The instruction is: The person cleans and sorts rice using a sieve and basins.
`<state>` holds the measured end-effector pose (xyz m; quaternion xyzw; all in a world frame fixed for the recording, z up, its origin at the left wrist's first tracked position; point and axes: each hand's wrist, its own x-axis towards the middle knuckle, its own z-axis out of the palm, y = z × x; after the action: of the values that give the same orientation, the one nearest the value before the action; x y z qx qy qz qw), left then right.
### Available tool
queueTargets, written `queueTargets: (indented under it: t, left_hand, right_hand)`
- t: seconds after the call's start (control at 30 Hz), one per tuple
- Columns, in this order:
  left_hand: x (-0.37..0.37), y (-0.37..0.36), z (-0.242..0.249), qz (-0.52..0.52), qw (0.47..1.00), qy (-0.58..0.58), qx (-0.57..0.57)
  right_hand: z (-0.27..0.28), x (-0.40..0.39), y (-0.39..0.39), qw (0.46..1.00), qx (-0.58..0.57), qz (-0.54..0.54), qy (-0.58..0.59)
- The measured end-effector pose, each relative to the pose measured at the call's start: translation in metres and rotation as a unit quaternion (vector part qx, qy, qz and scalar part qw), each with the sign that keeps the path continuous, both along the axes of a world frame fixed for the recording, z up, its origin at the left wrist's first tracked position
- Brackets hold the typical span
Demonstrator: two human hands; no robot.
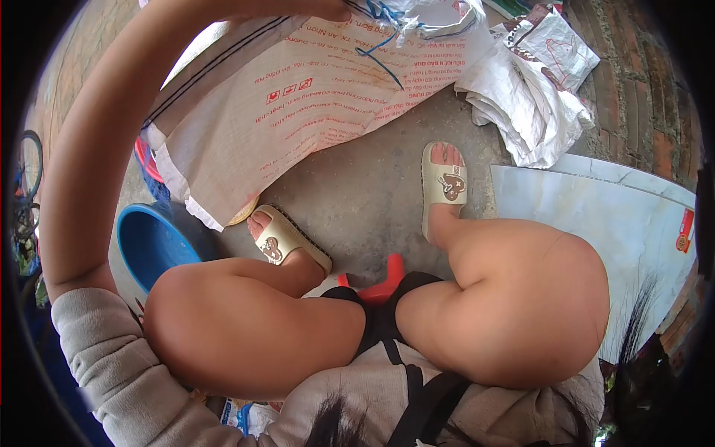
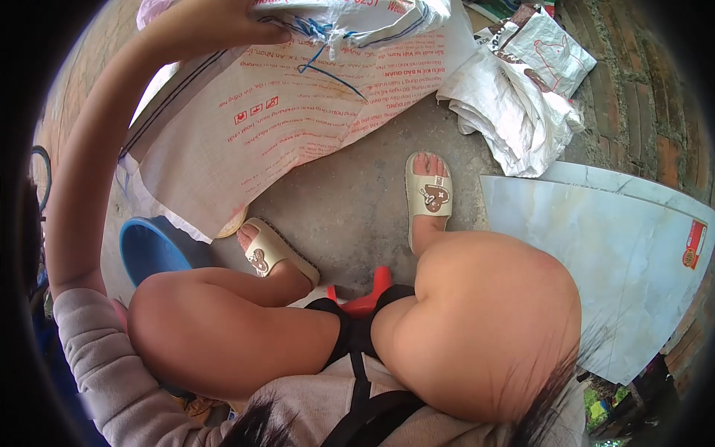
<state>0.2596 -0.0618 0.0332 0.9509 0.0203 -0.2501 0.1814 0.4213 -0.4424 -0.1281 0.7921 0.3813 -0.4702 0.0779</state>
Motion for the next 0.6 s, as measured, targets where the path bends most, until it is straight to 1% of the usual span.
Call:
queueTargets:
  t: [0.03, 0.07, 0.1, 0.13, 0.17, 0.2, 0.23, 0.3, 0.33, 0.37, 0.43, 0.47, 0.5, 0.53, 0.57, 0.6]
  left_hand:
    - [-0.009, -0.001, 0.0, -0.034, 0.998, -0.046, 0.005]
    - [-0.023, -0.007, -0.002, -0.031, 0.998, -0.055, 0.015]
    - [-0.036, -0.015, -0.006, -0.041, 0.99, -0.136, -0.004]
    - [-0.046, -0.023, -0.004, -0.056, 0.974, -0.217, -0.02]
    - [-0.054, -0.04, 0.013, -0.055, 0.979, -0.198, -0.009]
    - [-0.062, -0.049, 0.025, -0.088, 0.973, -0.215, 0.008]
    - [-0.072, -0.058, 0.038, -0.122, 0.966, -0.226, 0.023]
    - [-0.094, -0.085, 0.078, -0.129, 0.958, -0.247, 0.063]
    - [-0.106, -0.096, 0.1, -0.128, 0.962, -0.227, 0.081]
    - [-0.119, -0.105, 0.119, -0.129, 0.962, -0.229, 0.081]
    - [-0.146, -0.121, 0.159, -0.129, 0.958, -0.233, 0.105]
    - [-0.16, -0.122, 0.177, -0.11, 0.953, -0.267, 0.093]
    - [-0.175, -0.122, 0.196, -0.094, 0.945, -0.301, 0.082]
    - [-0.19, -0.119, 0.217, -0.018, 0.949, -0.304, 0.076]
    - [-0.203, -0.111, 0.227, 0.067, 0.945, -0.32, 0.022]
    - [-0.214, -0.106, 0.233, 0.037, 0.948, -0.311, 0.056]
  right_hand:
    - [0.007, -0.015, 0.011, 1.0, -0.01, 0.011, 0.0]
    - [0.017, -0.031, 0.026, 1.0, -0.016, 0.022, -0.003]
    - [0.035, -0.05, 0.019, 0.999, -0.019, 0.031, -0.01]
    - [0.045, -0.051, 0.02, 0.999, -0.02, 0.04, -0.018]
    - [0.072, -0.043, 0.034, 0.983, 0.157, -0.048, -0.078]
    - [0.087, -0.04, 0.053, 0.918, 0.329, -0.008, -0.222]
    - [0.102, -0.044, 0.071, 0.804, 0.48, 0.028, -0.351]
    - [0.133, -0.055, 0.098, 0.698, 0.596, 0.067, -0.391]
    - [0.144, -0.065, 0.104, 0.637, 0.661, 0.07, -0.391]
    - [0.161, -0.07, 0.105, 0.614, 0.674, 0.063, -0.406]
    - [0.194, -0.079, 0.102, 0.584, 0.699, 0.114, -0.396]
    - [0.208, -0.089, 0.1, 0.651, 0.646, 0.135, -0.374]
    - [0.215, -0.089, 0.097, 0.752, 0.591, 0.15, -0.25]
    - [0.221, -0.091, 0.099, 0.83, 0.545, 0.078, -0.093]
    - [0.232, -0.091, 0.093, 0.841, 0.529, 0.114, 0.01]
    - [0.246, -0.086, 0.093, 0.907, 0.395, 0.131, 0.065]
